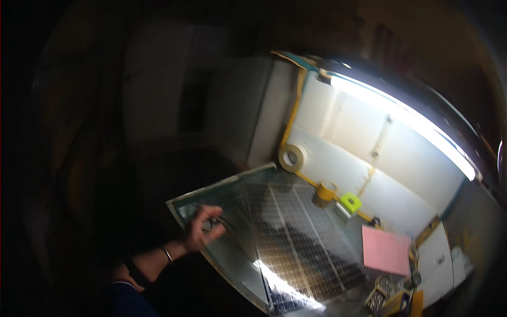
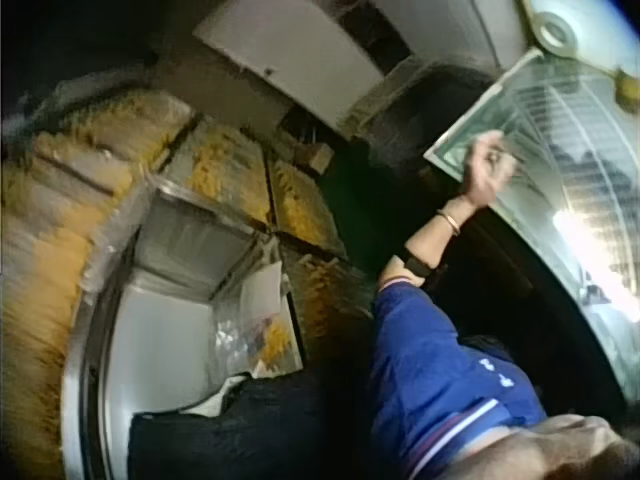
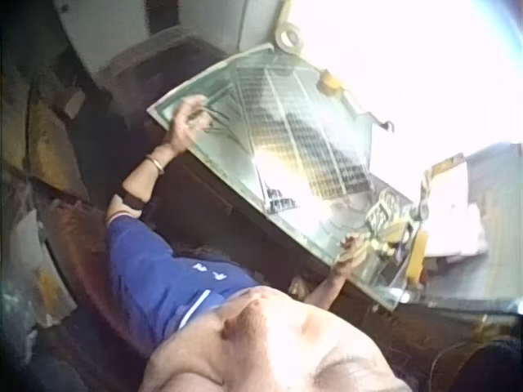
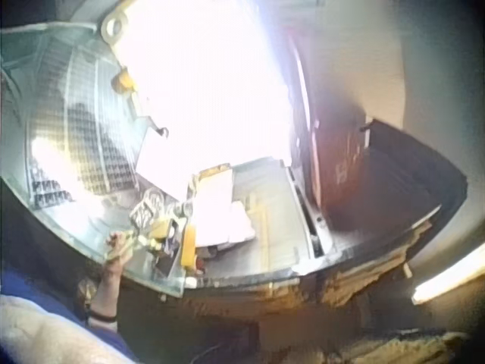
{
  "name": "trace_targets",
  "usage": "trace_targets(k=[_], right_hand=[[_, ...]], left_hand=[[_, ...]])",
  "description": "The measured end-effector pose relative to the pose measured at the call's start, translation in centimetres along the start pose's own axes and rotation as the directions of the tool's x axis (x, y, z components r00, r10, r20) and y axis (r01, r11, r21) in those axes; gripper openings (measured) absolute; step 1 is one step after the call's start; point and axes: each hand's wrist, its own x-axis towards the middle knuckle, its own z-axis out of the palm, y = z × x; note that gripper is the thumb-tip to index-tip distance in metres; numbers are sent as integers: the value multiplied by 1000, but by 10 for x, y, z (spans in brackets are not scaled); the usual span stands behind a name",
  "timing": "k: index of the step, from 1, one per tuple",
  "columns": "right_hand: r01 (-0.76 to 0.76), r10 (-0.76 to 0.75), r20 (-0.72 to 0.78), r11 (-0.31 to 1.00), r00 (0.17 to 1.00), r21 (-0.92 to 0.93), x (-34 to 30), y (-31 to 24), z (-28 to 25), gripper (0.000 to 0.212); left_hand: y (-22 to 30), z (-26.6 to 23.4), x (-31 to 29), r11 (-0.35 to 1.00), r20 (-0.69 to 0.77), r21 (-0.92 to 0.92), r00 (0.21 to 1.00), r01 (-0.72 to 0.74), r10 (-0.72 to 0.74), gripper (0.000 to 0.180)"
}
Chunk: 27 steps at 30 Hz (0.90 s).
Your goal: Cutting a large transparent plastic grid sheet using scissors on a workbench.
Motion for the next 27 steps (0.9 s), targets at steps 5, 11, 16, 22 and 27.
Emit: trace_targets(k=[5,11,16,22,27], right_hand=[[-299,307,-107,950,946,87,12,-42,42,22],[-226,227,-50,974,973,22,14,-51,28,24],[-175,164,-104,979,981,-106,14,-76,35,29],[-149,135,-95,974,986,-169,12,-83,30,35],[-127,114,-91,979,989,-162,11,-84,30,35]], left_hand=[[71,90,-37,802,787,144,558,-580,262,98],[145,167,-81,674,778,136,499,-726,381,71],[143,181,-83,646,682,74,511,-760,523,41],[138,190,-79,666,545,26,569,-746,616,17],[132,192,-78,741,494,-17,639,-671,590,14]])
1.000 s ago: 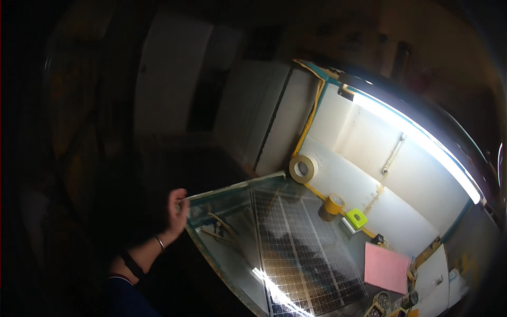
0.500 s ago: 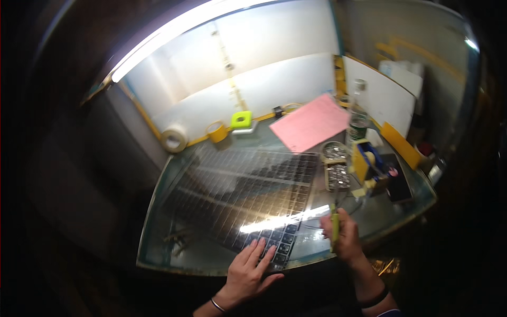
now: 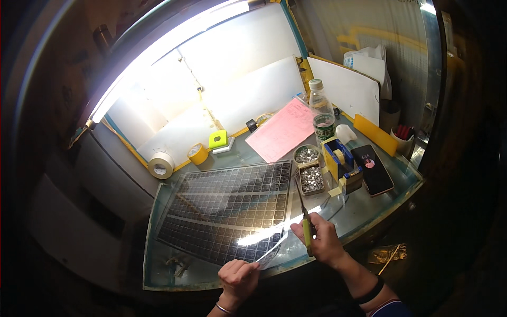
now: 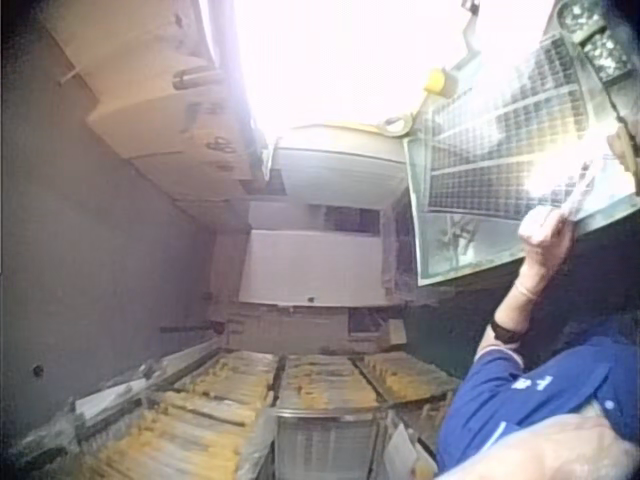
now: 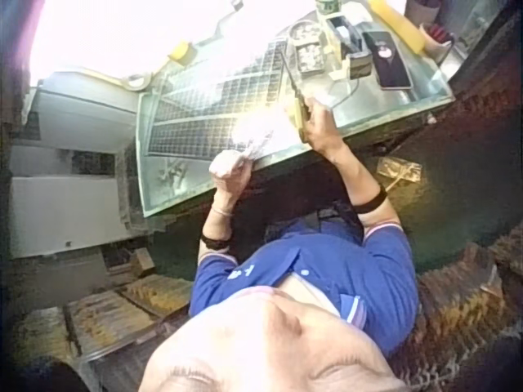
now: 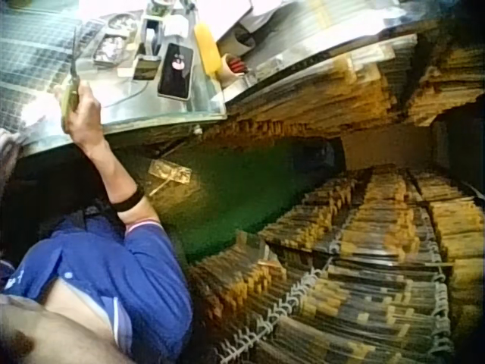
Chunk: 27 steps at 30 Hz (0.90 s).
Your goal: Cutting a large transparent plastic grid sheet using scissors on a workbench.
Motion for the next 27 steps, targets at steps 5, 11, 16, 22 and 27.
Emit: trace_targets(k=[5,11,16,22,27], right_hand=[[-15,16,21,1000,1000,-27,0,1,2,36],[-8,8,7,1000,1000,-20,1,0,2,35],[11,-11,11,999,1000,-33,1,1,3,34],[36,-36,4,999,999,-31,0,5,5,33],[44,-44,2,998,999,-38,0,3,4,33]], left_hand=[[-5,7,-11,982,-83,-135,986,133,-145,24],[-3,10,-7,976,-64,-145,983,161,-171,20],[-3,8,-7,973,-35,-154,984,169,-176,25],[-1,7,-5,974,-31,-161,986,160,-166,28],[-1,6,-6,977,-17,-149,987,152,-157,29]])
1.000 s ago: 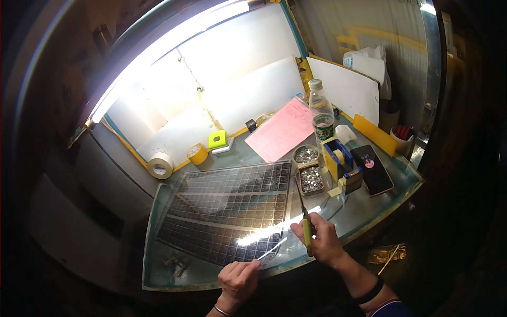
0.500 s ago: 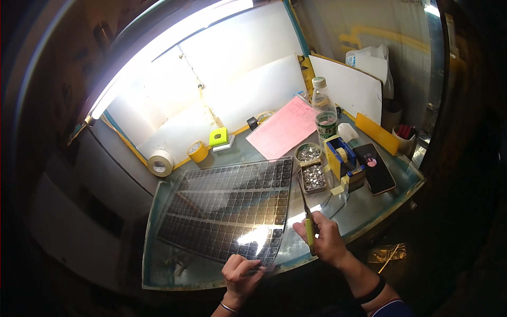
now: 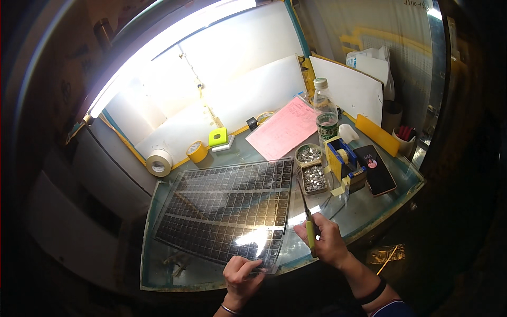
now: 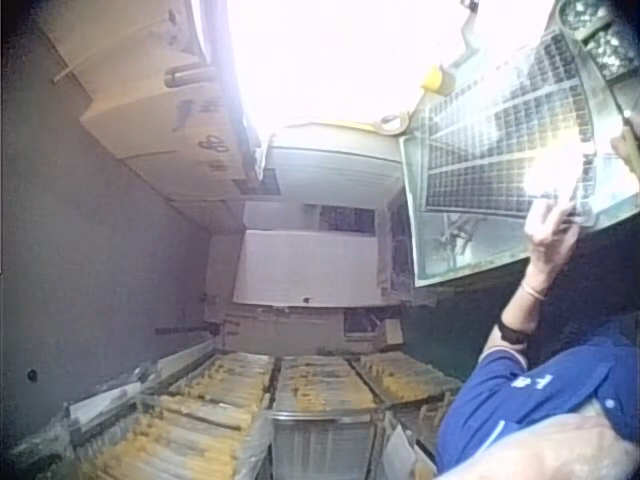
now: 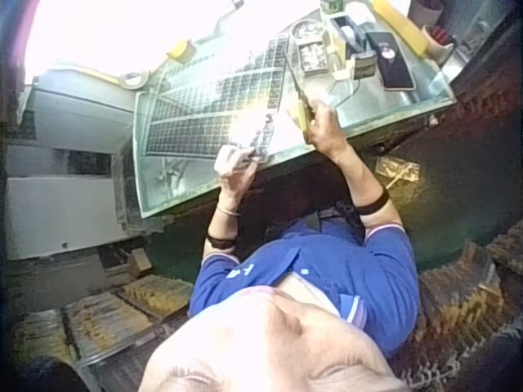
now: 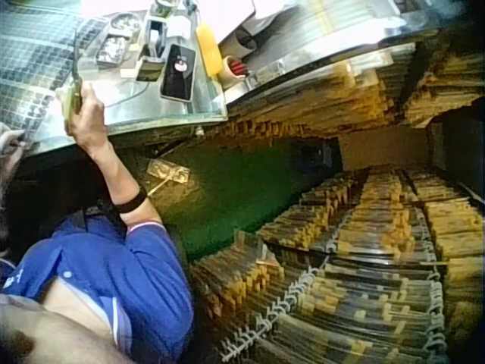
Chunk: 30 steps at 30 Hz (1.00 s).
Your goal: Cutting a large transparent plastic grid sheet using scissors on a workbench.
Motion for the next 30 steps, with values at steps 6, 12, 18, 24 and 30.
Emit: trace_targets(k=[6,12,18,24,30], right_hand=[[-5,5,9,1000,1000,-9,0,-1,0,34],[-1,1,10,1000,1000,-20,-1,1,0,34],[14,-14,13,1000,1000,-21,0,0,0,33],[15,-14,20,1000,1000,-26,0,0,-1,32],[27,-27,19,999,999,-27,0,2,0,32]], left_hand=[[-1,1,-1,1000,-1,4,1000,-1,1,29],[-1,2,0,999,-19,20,999,-34,35,25],[-1,2,0,999,-11,16,1000,-28,28,25],[-1,2,-1,1000,-17,23,1000,-17,17,25],[0,3,0,999,-19,26,999,-32,33,26]])
